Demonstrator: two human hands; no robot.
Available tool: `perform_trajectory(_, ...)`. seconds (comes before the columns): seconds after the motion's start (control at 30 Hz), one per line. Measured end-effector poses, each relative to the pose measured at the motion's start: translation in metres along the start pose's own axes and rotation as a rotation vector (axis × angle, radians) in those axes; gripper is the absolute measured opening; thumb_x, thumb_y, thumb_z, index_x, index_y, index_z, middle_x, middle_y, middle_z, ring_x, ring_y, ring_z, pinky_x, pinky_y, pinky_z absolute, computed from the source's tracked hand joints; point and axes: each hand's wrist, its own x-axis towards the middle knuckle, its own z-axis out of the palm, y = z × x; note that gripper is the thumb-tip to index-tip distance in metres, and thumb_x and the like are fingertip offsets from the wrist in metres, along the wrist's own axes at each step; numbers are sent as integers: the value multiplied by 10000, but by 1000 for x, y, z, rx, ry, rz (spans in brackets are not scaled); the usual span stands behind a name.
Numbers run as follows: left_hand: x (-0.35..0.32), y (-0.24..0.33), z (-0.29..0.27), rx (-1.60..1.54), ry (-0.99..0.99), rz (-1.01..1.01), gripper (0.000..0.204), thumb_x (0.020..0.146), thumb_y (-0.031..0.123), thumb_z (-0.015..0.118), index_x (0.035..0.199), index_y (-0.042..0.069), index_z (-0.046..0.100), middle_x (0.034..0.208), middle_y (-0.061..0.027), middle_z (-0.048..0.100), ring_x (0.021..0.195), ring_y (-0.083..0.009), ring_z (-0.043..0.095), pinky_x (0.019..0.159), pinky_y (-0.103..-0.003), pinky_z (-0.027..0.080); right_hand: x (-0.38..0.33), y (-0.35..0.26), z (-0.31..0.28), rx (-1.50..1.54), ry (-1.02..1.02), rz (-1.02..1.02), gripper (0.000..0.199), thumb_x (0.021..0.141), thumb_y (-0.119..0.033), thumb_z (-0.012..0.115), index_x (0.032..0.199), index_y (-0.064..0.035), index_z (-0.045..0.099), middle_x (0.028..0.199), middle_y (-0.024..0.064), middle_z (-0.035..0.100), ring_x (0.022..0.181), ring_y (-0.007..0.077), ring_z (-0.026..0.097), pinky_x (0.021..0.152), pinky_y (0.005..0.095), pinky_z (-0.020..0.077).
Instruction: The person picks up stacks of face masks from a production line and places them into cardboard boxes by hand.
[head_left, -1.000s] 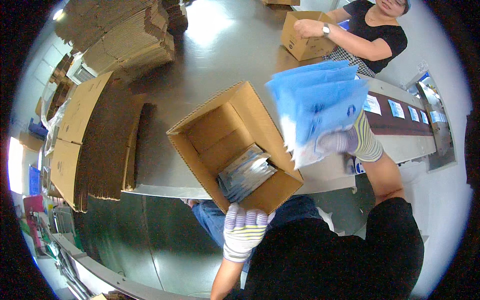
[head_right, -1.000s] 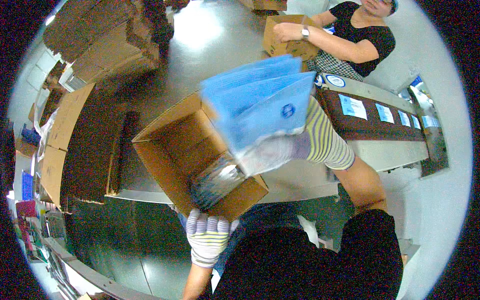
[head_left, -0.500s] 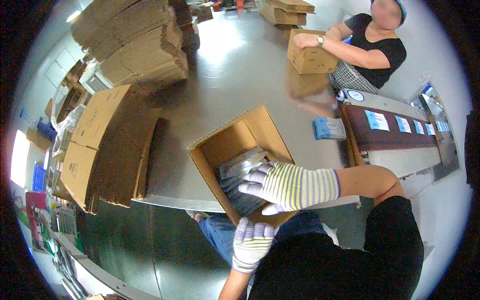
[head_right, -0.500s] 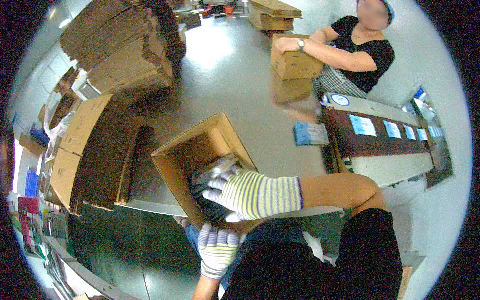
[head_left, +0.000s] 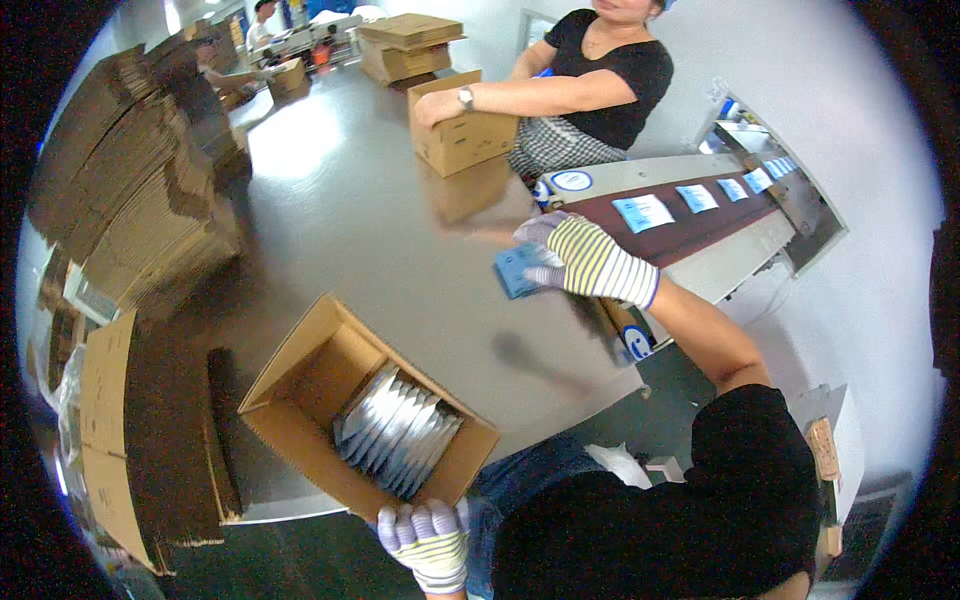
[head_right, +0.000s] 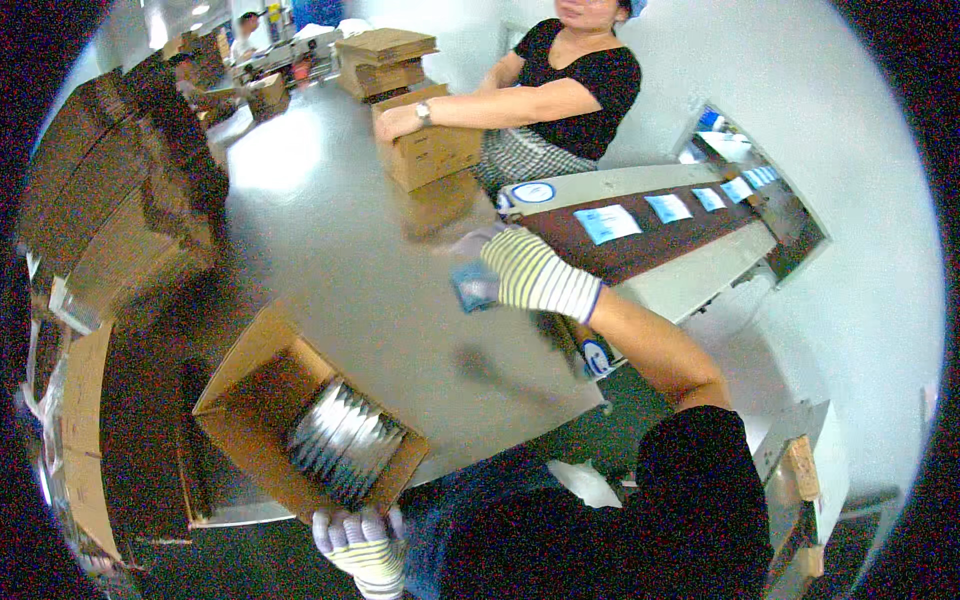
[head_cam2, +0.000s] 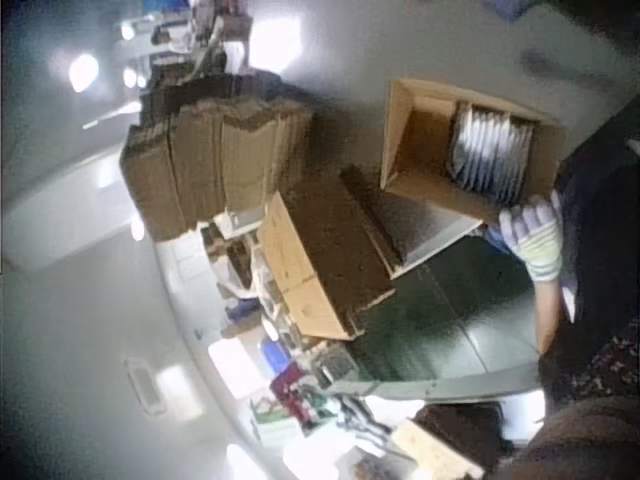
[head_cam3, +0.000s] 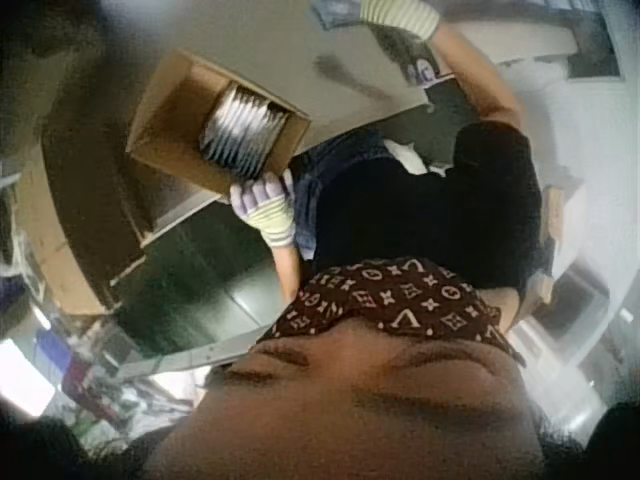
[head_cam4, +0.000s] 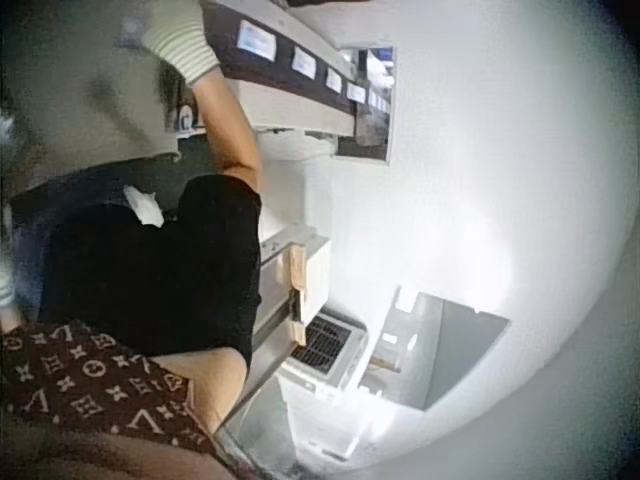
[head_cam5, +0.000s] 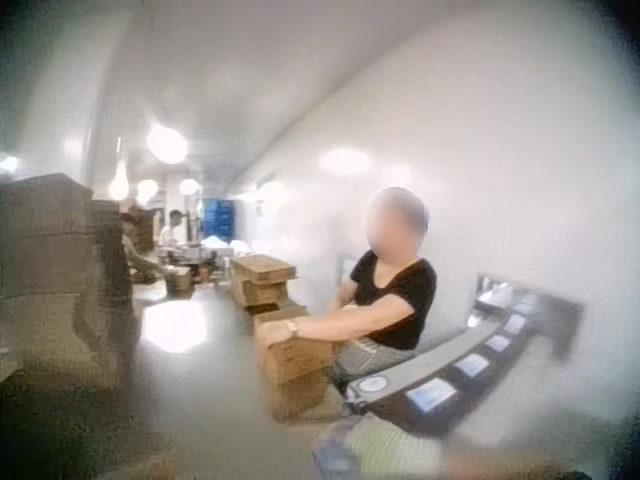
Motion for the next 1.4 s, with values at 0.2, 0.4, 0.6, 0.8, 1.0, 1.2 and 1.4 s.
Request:
perform_trajectory(0.2, 6, 4, -3, 6, -18, -6, 271, 888, 360, 555, 891, 93, 505, 794, -53, 457, 823, -224, 513, 974, -470, 361, -17, 94, 1, 23, 73, 178, 408, 820, -309, 659, 1132, -55, 592, 1076, 211, 603, 996, 383, 577, 899, 429, 461)
perform_trajectory(0.4, 12, 4, -5, 0, -22, -35, 261, 913, 357, 519, 881, 99, 504, 774, -44, 447, 809, -219, 514, 987, -476, 359, -7, 138, 13, 140, 25, 286, 492, 792, -343, 679, 1136, -1, 593, 1133, 211, 605, 1054, 368, 570, 946, 391, 441)
perform_trajectory(0.6, 15, 5, -7, 31, -2, -51, 284, 907, 390, 518, 845, 114, 498, 768, -41, 444, 809, -218, 510, 977, -472, 365, 16, 125, 22, 44, -89, 181, 338, 804, -303, 664, 1021, -44, 638, 1006, 201, 639, 968, 367, 595, 877, 430, 461)
perform_trajectory(0.8, 17, 6, -10, 31, -8, -48, 282, 901, 396, 523, 834, 124, 498, 774, -42, 448, 819, -222, 504, 974, -466, 362, 34, 148, 42, 2, -288, 159, 399, 821, -339, 646, 1070, -28, 622, 997, 206, 647, 966, 376, 602, 861, 439, 465)
perform_trajectory(1.0, 13, 7, -11, 26, -24, -64, 240, 872, 362, 547, 860, 125, 508, 796, -40, 462, 833, -231, 502, 978, -489, 364, 59, 166, 57, 98, -354, 104, 304, 797, -282, 681, 970, -33, 665, 896, 156, 663, 881, 326, 614, 785, 389, 481)
perform_trajectory(1.2, 15, 8, -12, 33, -36, -70, 205, 828, 317, 583, 870, 130, 511, 792, -35, 470, 819, -236, 505, 975, -509, 379, 95, 168, 92, 39, -645, -78, 484, 741, -346, 732, 1078, -27, 597, 986, 72, 676, 917, 248, 631, 790, 383, 479)
perform_trajectory(1.4, 19, 6, -14, 3, 9, -100, 201, 794, 307, 610, 832, 144, 498, 748, -24, 468, 785, -232, 506, 957, -493, 391, 86, 223, 203, -892, -510, -1226, 103, 805, -112, 495, 820, -64, 584, 810, 58, 593, 712, 196, 538, 629, 332, 389)
